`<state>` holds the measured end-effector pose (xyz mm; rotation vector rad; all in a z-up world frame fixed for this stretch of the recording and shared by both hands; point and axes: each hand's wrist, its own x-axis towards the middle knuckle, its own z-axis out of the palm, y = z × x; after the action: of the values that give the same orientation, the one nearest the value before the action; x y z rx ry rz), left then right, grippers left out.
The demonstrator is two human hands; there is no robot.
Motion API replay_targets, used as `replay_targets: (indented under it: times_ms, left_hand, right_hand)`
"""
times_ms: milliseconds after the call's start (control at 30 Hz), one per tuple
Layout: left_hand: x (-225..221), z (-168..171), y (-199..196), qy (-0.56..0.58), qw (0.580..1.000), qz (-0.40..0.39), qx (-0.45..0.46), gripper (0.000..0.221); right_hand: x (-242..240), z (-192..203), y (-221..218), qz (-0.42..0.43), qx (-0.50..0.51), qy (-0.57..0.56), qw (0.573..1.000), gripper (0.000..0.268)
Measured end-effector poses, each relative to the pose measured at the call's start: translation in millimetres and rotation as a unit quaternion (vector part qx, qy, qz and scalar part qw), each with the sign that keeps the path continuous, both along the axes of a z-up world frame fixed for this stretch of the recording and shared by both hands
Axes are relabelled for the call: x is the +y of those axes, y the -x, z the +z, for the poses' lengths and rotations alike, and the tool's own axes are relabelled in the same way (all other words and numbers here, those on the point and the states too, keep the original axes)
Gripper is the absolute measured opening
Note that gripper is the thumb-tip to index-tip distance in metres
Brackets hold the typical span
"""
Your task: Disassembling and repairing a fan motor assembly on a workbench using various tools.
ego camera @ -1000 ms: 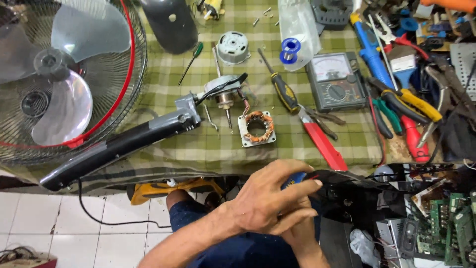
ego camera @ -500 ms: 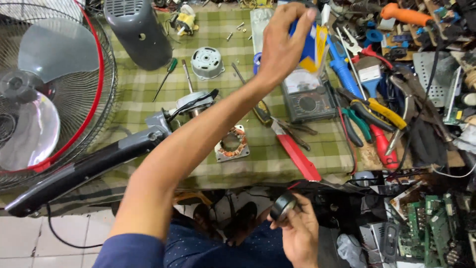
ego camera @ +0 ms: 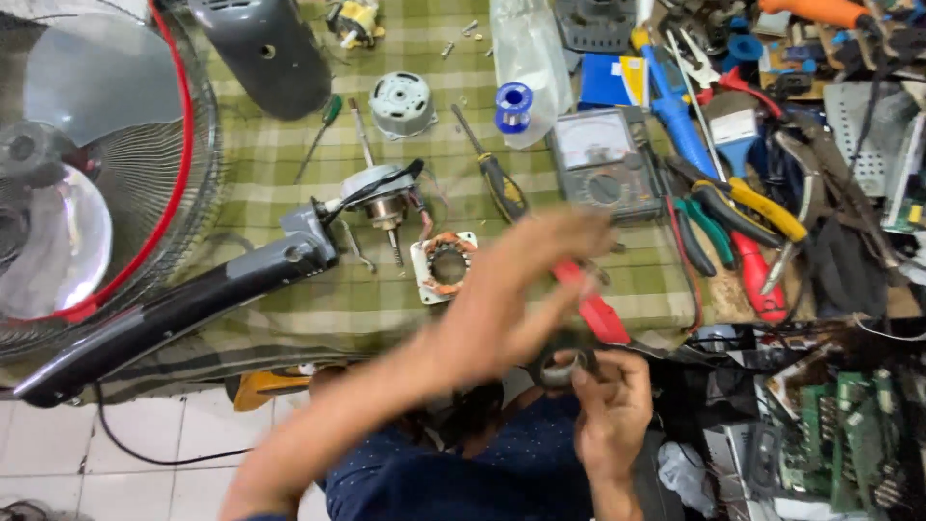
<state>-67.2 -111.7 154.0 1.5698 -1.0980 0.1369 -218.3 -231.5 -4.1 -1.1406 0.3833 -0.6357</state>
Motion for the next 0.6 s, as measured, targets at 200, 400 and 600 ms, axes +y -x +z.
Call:
replay_targets:
  times_ms: [200, 400, 600]
  left_hand:
    - [64.2, -84.6, 62.0, 0.0, 0.974, 0.159, 0.161, 0.048]
    - [88.4, -106.5, 57.0, 0.166, 0.934, 0.183, 0.257, 0.036]
    - [92.3, -132.5, 62.5, 0.238, 0.88, 0.133, 0.389, 0.038]
  right_hand:
    - [30.6, 14.8, -37.4, 0.011, 0.001, 0.234, 0.972, 0.022]
    - [56.9, 32.3, -50.9, 0.044, -0.084, 0.369, 0.925, 0.031]
    - [70.1, 44.5, -50.0, 0.046, -0.114, 0.399, 0.909, 0.026]
